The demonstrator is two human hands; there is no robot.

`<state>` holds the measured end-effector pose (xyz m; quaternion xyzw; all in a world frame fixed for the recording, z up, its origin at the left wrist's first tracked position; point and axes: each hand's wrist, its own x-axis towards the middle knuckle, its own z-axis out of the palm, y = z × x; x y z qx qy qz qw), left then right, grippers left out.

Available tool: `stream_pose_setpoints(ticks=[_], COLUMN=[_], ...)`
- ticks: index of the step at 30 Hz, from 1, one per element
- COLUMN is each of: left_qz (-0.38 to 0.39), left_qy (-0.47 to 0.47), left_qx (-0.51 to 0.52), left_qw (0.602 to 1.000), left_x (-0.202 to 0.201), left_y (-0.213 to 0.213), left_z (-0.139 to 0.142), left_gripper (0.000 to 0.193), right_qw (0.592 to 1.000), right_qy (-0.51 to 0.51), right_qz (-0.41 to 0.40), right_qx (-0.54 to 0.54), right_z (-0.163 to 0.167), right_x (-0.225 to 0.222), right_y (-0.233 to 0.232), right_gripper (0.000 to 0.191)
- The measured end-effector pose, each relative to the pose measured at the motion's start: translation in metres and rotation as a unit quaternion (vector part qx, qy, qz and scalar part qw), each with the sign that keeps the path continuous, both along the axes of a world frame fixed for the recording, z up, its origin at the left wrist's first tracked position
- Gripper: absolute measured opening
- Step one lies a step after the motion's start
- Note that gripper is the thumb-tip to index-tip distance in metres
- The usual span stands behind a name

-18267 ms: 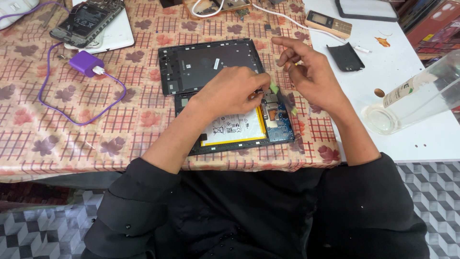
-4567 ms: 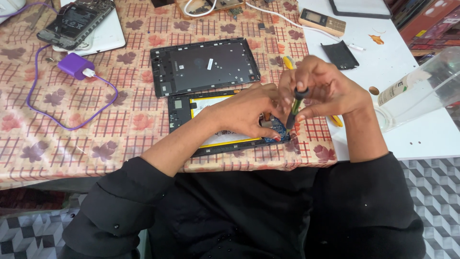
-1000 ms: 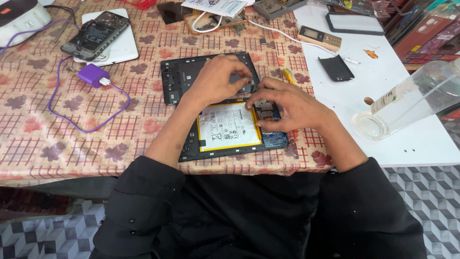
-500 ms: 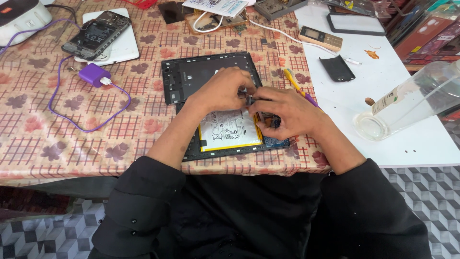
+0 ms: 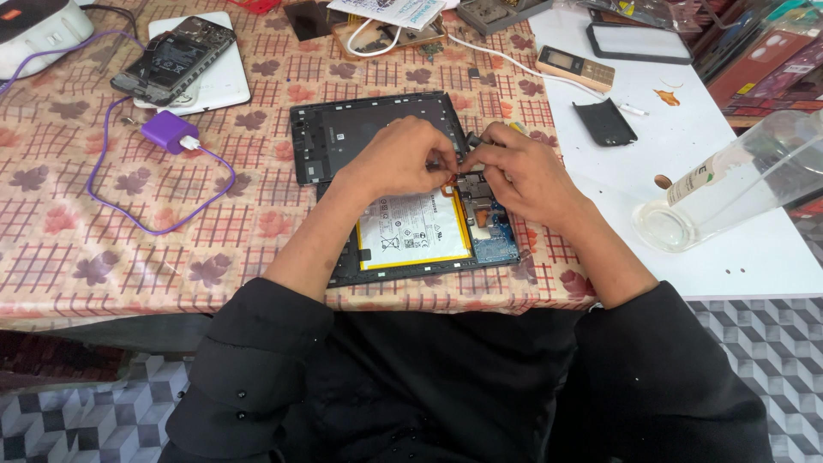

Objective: The person uses a screwdriver to remove screws from a disassembled tablet and carefully detaches internal components, including the motherboard and battery connector. The work is performed on a cluttered table with various tools and electronic parts visible.

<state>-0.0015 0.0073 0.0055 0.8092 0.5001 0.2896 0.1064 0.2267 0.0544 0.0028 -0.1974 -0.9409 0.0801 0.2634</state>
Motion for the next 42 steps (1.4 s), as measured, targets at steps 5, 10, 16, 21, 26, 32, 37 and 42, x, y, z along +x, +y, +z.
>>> stream_pose_setpoints(ticks=[5, 10, 16, 21, 26, 32, 37, 42], left_qz=[0.029, 0.034, 0.041, 0.042, 0.051, 0.052, 0.06, 0.038], left_qy=[-0.003, 0.003, 0.015, 0.021, 0.025, 0.021, 0.018, 0.019], left_qx=[-0.036, -0.036, -0.065, -0.082, -0.09, -0.076, -0.092, -0.064], left_qw=[0.999, 0.999, 0.997, 0.996, 0.994, 0.995, 0.994, 0.997], left_x=[-0.005, -0.007, -0.007, -0.008, -0.006, -0.008, -0.008, -0.006], left_y=[-0.001, 0.0, 0.0, -0.001, 0.001, 0.0, -0.001, 0.0], left_z=[0.003, 0.002, 0.004, 0.004, 0.003, 0.002, 0.002, -0.001], left_gripper=[0.013, 0.014, 0.014, 0.016, 0.015, 0.015, 0.015, 0.014], right_qw=[0.999, 0.999, 0.998, 0.997, 0.996, 0.996, 0.997, 0.994], right_qy=[-0.036, -0.037, -0.052, -0.076, -0.09, -0.087, -0.072, 0.073], right_qz=[-0.006, 0.033, 0.04, 0.023, 0.012, 0.021, 0.024, 0.066], right_qx=[0.018, 0.013, 0.017, 0.012, 0.018, 0.028, 0.004, -0.042], right_z=[-0.002, -0.005, -0.007, -0.009, -0.009, -0.009, -0.008, 0.001], right_x=[-0.004, -0.007, -0.009, -0.013, -0.016, -0.021, -0.022, -0.012], right_y=[0.001, 0.0, 0.002, 0.003, 0.005, 0.008, 0.006, 0.011], right_gripper=[0.029, 0.032, 0.034, 0.039, 0.038, 0.036, 0.024, 0.034])
